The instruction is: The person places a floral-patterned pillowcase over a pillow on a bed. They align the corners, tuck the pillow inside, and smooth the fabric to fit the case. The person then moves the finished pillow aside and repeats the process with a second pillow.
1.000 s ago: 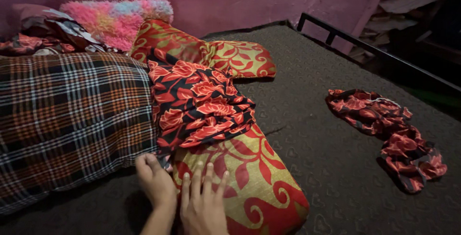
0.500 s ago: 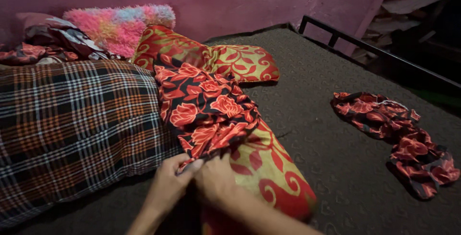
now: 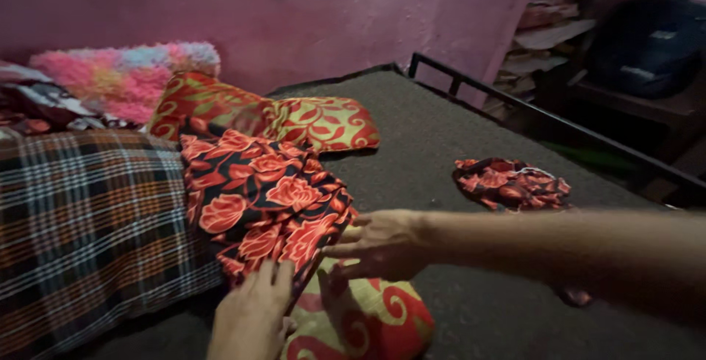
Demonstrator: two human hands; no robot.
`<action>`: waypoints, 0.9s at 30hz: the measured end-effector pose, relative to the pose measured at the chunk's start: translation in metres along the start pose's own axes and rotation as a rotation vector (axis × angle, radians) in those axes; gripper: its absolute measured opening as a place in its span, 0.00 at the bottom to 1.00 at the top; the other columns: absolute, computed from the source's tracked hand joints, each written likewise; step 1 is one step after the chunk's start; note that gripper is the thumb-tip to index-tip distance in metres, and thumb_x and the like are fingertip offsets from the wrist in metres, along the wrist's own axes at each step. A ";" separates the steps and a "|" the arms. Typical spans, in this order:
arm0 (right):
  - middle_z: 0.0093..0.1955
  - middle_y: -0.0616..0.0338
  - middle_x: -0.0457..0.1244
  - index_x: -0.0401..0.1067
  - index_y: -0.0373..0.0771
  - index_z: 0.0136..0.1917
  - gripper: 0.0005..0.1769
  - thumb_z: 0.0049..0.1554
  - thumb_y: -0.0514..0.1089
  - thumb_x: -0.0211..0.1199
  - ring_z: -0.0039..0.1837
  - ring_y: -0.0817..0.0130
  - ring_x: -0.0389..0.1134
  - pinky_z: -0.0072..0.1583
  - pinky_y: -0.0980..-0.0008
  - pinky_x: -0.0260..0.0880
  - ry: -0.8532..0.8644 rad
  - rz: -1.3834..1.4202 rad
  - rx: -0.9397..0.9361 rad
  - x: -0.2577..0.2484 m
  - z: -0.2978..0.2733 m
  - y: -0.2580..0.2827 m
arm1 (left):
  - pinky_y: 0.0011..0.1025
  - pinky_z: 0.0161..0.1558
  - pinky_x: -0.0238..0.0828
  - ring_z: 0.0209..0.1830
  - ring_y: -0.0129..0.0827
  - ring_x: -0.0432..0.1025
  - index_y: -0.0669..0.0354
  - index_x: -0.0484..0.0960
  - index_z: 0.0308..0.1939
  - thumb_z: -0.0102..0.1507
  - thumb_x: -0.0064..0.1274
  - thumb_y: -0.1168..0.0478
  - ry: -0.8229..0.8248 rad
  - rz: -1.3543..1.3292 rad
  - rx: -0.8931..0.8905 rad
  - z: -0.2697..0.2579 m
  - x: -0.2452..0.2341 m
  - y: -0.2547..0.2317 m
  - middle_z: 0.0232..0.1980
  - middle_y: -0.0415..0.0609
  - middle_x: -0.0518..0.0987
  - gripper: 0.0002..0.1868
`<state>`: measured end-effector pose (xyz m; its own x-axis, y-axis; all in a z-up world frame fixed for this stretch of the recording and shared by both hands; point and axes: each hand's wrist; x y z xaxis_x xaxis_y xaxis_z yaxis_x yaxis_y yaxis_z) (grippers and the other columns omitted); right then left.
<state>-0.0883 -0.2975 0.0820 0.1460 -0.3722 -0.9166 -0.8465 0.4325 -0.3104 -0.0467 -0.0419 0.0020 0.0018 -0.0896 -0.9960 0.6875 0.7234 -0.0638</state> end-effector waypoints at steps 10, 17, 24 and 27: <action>0.66 0.51 0.62 0.69 0.45 0.67 0.23 0.60 0.48 0.56 0.65 0.54 0.67 0.59 0.51 0.70 0.116 0.143 0.129 -0.009 -0.049 0.010 | 0.57 0.58 0.67 0.69 0.59 0.60 0.31 0.76 0.57 0.50 0.57 0.53 -0.222 0.245 0.257 0.050 0.005 -0.027 0.70 0.62 0.64 0.29; 0.61 0.47 0.64 0.66 0.39 0.68 0.31 0.57 0.57 0.58 0.61 0.49 0.68 0.60 0.49 0.70 0.171 0.226 0.298 0.056 -0.042 0.000 | 0.53 0.53 0.73 0.68 0.54 0.58 0.25 0.58 0.76 0.61 0.52 0.53 0.276 0.199 -0.059 0.063 0.011 -0.038 0.80 0.55 0.49 0.40; 0.65 0.23 0.59 0.51 0.28 0.74 0.59 0.52 0.80 0.58 0.65 0.32 0.65 0.64 0.46 0.68 0.055 0.994 1.024 0.119 0.009 -0.017 | 0.70 0.51 0.71 0.73 0.69 0.54 0.33 0.62 0.75 0.60 0.44 0.51 0.032 0.526 0.119 0.083 0.058 -0.038 0.81 0.58 0.50 0.36; 0.67 0.22 0.55 0.42 0.26 0.77 0.69 0.48 0.78 0.70 0.68 0.33 0.61 0.66 0.50 0.65 -0.123 1.148 1.135 0.141 0.024 -0.026 | 0.65 0.46 0.74 0.71 0.71 0.56 0.35 0.64 0.73 0.61 0.44 0.53 0.008 0.518 0.127 0.087 0.075 -0.030 0.80 0.56 0.51 0.33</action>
<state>-0.0332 -0.3414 -0.0457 -0.1783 0.5986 -0.7809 0.2534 0.7948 0.5514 -0.0043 -0.1300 -0.0656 0.3592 0.2625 -0.8956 0.6807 0.5827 0.4439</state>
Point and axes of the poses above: each hand's wrist, its own z-axis towards the middle knuckle, its own x-axis out of the palm, y = z × x
